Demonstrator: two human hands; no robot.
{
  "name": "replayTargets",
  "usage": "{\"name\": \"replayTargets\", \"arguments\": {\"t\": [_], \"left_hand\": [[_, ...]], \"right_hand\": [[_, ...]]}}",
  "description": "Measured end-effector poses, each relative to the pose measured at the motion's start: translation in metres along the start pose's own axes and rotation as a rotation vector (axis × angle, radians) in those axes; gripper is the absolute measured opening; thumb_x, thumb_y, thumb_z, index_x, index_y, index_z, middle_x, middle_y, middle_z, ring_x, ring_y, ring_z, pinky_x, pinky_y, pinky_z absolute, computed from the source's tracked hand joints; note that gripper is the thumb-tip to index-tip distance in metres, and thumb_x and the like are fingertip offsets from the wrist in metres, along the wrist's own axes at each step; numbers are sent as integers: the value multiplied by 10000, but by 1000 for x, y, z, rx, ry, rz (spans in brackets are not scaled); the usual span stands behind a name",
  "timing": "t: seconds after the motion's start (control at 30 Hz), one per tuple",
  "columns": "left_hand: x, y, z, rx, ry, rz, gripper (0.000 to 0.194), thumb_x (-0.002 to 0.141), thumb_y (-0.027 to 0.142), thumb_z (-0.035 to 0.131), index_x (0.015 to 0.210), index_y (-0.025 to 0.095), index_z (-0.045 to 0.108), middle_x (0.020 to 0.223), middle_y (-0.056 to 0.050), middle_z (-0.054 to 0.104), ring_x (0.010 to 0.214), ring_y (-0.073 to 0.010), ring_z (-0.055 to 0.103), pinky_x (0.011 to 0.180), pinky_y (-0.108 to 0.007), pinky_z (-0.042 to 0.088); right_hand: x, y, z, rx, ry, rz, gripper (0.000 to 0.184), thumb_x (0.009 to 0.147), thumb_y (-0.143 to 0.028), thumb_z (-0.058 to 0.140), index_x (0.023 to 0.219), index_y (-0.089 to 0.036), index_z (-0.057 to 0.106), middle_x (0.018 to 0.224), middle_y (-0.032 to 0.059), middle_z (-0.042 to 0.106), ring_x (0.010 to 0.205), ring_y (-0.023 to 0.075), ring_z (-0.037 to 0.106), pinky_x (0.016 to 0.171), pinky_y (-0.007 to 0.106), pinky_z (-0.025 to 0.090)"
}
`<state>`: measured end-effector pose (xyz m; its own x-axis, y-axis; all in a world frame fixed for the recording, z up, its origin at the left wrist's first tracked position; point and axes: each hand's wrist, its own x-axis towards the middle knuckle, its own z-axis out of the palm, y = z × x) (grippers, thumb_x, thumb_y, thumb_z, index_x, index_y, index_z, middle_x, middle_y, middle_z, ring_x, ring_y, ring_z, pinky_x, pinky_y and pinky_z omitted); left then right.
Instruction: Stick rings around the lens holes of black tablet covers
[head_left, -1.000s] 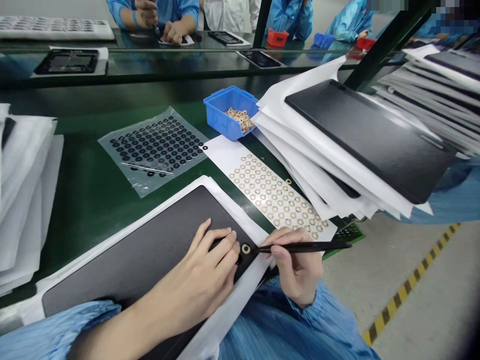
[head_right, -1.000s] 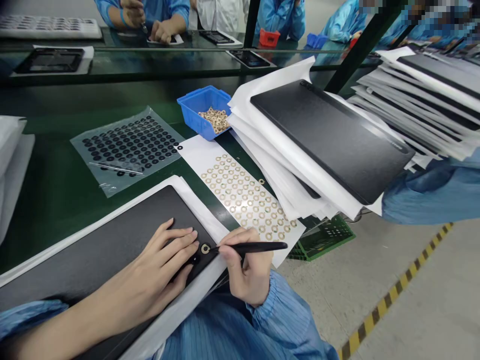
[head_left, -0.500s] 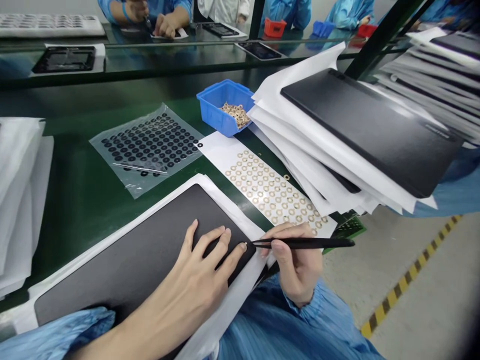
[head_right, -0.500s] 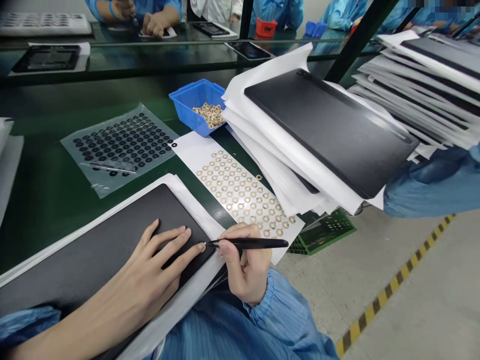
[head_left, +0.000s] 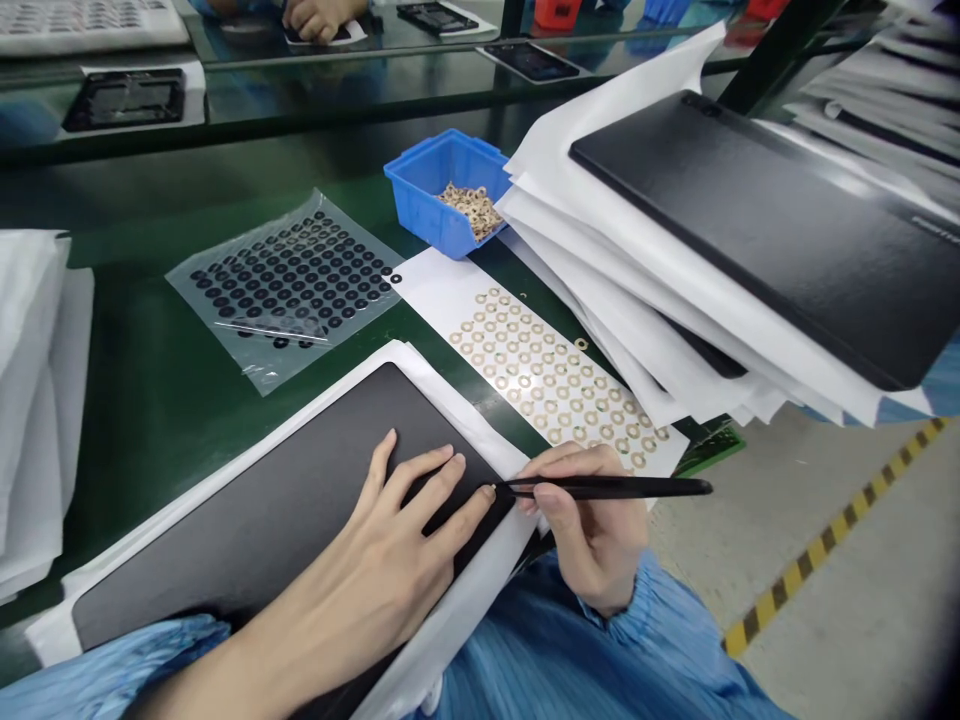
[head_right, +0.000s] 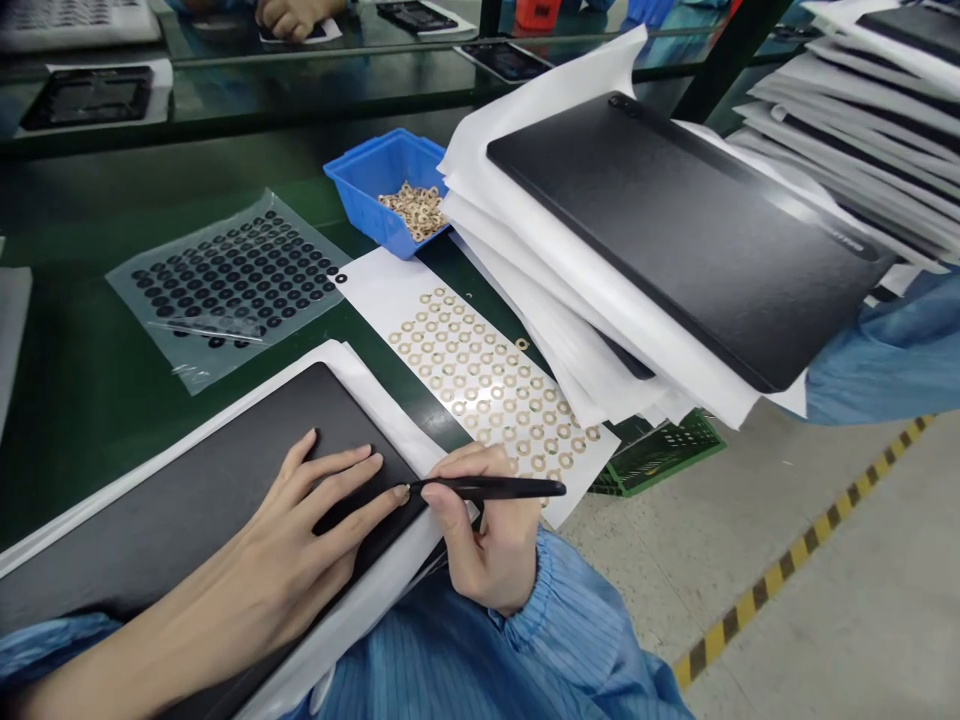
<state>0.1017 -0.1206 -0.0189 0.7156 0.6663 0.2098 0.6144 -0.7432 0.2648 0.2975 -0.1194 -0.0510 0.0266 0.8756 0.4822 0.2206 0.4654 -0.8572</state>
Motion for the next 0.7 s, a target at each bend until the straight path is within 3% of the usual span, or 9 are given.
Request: {"name": "replayTargets", "arguments": {"t": [0.2, 0.7], "left_hand": [[1, -1, 1, -47, 29, -21, 313, 923, 142, 450, 1227, 117, 519, 1215, -127, 569, 1208, -284, 444, 1076, -629, 220], [0, -1, 3, 0, 15, 27, 309, 929, 150, 414, 1213, 96, 522, 1203, -159, 554, 1199, -314, 439, 1042, -667, 249]], "right_hand": [[-1, -1, 1, -25, -1, -18, 150, 838, -89, 553, 933, -204, 539, 787, 29, 601, 701, 168, 628, 605, 318, 511], [2, -3, 4, -18, 42, -17, 80, 854, -136, 551, 896, -199, 525, 737, 40, 620, 644, 175, 626, 547, 331, 527]]}}
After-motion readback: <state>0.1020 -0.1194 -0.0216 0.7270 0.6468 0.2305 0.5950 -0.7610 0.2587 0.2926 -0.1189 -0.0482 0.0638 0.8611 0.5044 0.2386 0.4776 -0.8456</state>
